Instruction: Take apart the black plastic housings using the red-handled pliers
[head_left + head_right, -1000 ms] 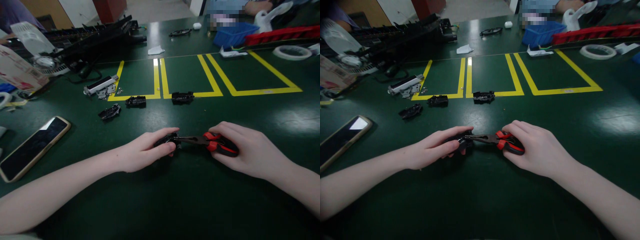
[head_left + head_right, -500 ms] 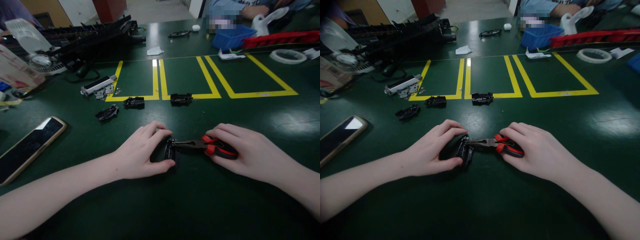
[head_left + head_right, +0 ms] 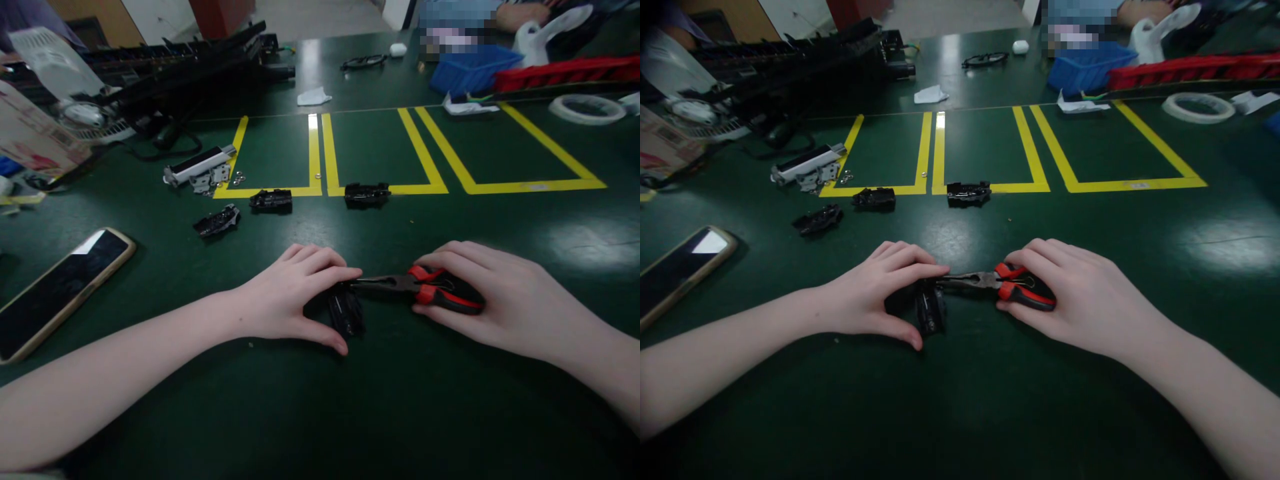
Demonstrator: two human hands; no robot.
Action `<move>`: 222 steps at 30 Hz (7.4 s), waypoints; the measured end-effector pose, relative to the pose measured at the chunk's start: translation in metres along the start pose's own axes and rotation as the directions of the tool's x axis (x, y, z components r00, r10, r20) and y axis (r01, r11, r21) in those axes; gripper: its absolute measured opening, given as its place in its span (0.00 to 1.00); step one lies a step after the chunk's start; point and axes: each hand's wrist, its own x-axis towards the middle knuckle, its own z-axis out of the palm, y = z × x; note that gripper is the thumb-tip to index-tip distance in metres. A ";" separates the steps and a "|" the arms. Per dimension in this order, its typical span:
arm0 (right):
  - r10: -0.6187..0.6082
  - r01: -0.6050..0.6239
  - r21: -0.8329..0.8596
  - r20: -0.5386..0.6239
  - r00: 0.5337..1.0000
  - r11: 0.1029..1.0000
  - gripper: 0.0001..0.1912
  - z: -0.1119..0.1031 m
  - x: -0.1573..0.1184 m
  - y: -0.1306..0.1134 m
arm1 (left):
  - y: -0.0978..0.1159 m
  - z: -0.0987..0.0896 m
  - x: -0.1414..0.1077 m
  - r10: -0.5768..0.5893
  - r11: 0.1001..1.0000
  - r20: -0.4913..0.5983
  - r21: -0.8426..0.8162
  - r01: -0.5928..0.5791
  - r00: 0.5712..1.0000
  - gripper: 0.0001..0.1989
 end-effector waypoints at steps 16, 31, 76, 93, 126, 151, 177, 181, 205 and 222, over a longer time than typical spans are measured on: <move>0.076 -0.063 0.093 -0.143 0.987 0.994 0.18 0.000 -0.008 -0.019 | -0.010 -0.010 0.004 -0.064 0.996 -0.025 -0.058 0.062 0.998 0.20; 0.019 -0.008 0.083 -0.133 0.991 0.997 0.21 -0.002 -0.007 -0.026 | -0.012 -0.006 0.003 0.011 0.996 -0.003 0.084 -0.010 1.000 0.24; -0.087 0.087 -0.004 -0.124 0.989 0.996 0.19 0.001 -0.002 -0.025 | -0.011 -0.004 0.004 0.017 0.998 -0.015 0.059 -0.016 1.000 0.21; -0.118 0.111 -0.052 -0.150 0.982 0.992 0.18 0.003 -0.001 -0.023 | -0.008 -0.003 0.006 -0.063 0.988 0.039 -0.136 0.068 0.997 0.17; -0.162 0.123 -0.184 -0.219 0.962 0.975 0.19 -0.001 0.003 -0.022 | -0.003 0.002 0.010 -0.150 0.980 -0.054 -0.141 0.141 0.987 0.18; -0.056 0.055 -0.013 -0.103 0.993 0.998 0.17 0.001 0.003 -0.020 | -0.004 0.003 0.007 -0.135 0.991 -0.097 -0.025 0.133 0.986 0.21; -0.111 0.104 -0.082 -0.097 0.989 0.991 0.20 0.002 0.009 -0.016 | -0.010 -0.003 0.009 -0.113 0.991 -0.030 -0.075 0.110 0.993 0.17; -0.111 0.103 -0.085 -0.084 0.990 0.991 0.20 0.000 0.008 -0.014 | -0.009 -0.004 0.009 -0.118 0.991 -0.016 -0.070 0.117 0.993 0.17; -0.180 0.161 -0.163 -0.109 0.978 0.973 0.19 -0.001 0.011 -0.013 | -0.008 -0.004 0.010 -0.117 0.992 -0.014 -0.044 0.117 0.993 0.18; -0.212 0.185 -0.199 -0.124 0.969 0.962 0.19 0.001 0.009 -0.014 | -0.009 -0.003 0.008 -0.113 0.993 -0.026 -0.048 0.112 0.993 0.19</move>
